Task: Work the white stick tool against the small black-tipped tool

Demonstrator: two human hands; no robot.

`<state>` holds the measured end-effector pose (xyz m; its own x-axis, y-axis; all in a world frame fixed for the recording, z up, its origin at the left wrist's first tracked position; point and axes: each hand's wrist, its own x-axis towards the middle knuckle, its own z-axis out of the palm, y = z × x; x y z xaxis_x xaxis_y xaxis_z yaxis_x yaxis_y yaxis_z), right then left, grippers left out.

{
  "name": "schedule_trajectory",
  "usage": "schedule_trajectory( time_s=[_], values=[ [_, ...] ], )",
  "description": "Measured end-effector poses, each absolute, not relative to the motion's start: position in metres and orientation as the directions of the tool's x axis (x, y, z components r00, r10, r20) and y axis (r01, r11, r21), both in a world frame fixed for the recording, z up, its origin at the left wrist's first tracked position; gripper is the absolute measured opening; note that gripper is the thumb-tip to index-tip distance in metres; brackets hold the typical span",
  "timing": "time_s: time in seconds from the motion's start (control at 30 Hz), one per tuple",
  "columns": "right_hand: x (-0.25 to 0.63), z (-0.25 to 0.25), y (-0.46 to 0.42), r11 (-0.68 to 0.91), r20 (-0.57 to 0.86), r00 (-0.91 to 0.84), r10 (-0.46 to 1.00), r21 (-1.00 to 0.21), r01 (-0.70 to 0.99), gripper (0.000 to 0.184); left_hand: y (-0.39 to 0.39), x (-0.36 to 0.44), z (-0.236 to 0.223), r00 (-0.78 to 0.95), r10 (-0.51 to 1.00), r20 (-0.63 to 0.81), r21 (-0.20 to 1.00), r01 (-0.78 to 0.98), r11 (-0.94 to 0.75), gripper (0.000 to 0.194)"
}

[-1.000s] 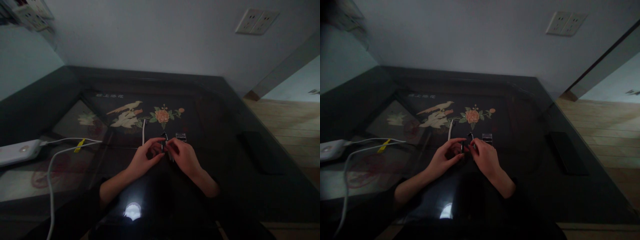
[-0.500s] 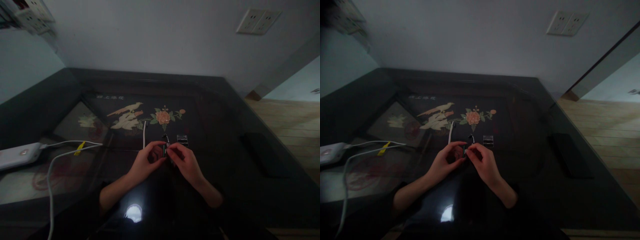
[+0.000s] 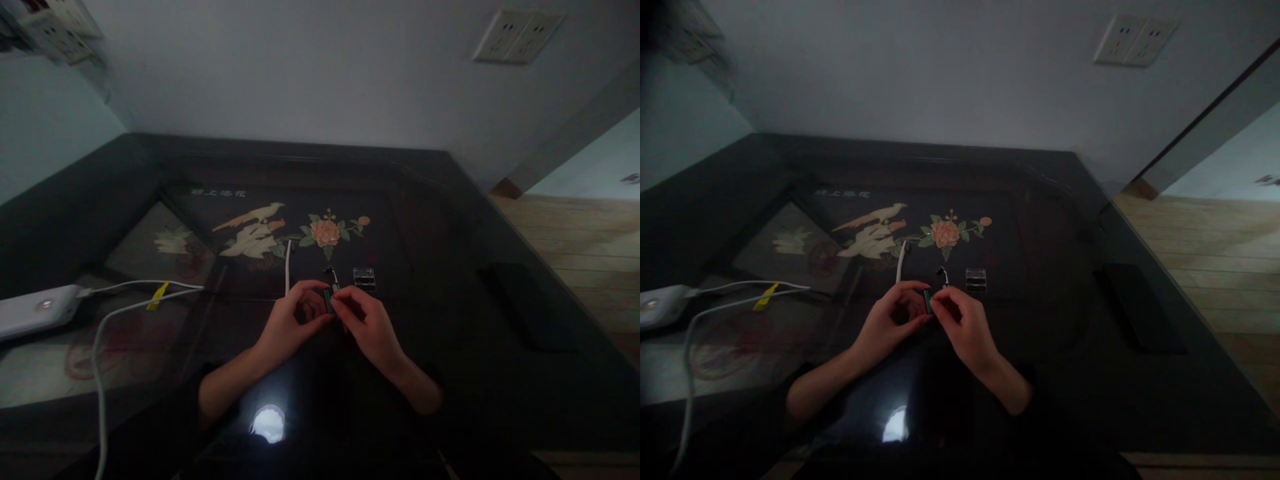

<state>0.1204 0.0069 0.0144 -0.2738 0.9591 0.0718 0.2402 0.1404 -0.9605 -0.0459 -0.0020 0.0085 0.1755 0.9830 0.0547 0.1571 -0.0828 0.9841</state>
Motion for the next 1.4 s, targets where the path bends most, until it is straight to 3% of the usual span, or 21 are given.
schedule_trajectory(
  time_s=[0.2, 0.47, 0.7, 0.83, 1.0, 1.4],
  values=[
    [0.121, 0.017, 0.009, 0.141, 0.083, -0.240, 0.967, -0.962, 0.235, 0.015, -0.004, -0.047, 0.008, 0.210, 0.977, 0.036, 0.993, 0.101, -0.059, 0.038],
    [0.126, 0.020, 0.010, 0.105, 0.052, -0.227, 0.973, -0.967, 0.230, 0.016, -0.003, -0.047, 0.007, 0.222, 0.975, -0.008, 0.993, -0.109, 0.033, 0.028],
    [0.132, 0.022, 0.017, 0.142, 0.073, -0.289, 0.955, -0.963, 0.228, 0.016, 0.000, -0.044, 0.010, 0.351, 0.907, -0.235, 0.845, -0.387, 0.369, 0.028],
    [0.136, 0.026, 0.022, 0.041, -0.028, -0.394, 0.919, -0.985, 0.167, 0.016, -0.001, -0.045, 0.007, 0.498, 0.812, -0.303, 0.734, -0.422, 0.533, 0.031],
    [0.138, 0.028, 0.024, -0.067, -0.112, -0.489, 0.865, -0.992, 0.108, 0.021, -0.001, -0.048, 0.002, 0.574, 0.752, -0.325, 0.638, -0.454, 0.622, 0.031],
    [0.140, 0.029, 0.023, -0.123, -0.140, -0.603, 0.785, -0.990, 0.069, 0.027, 0.001, -0.052, 0.008, 0.647, 0.685, -0.334, 0.582, -0.431, 0.690, 0.030]
  ],
)
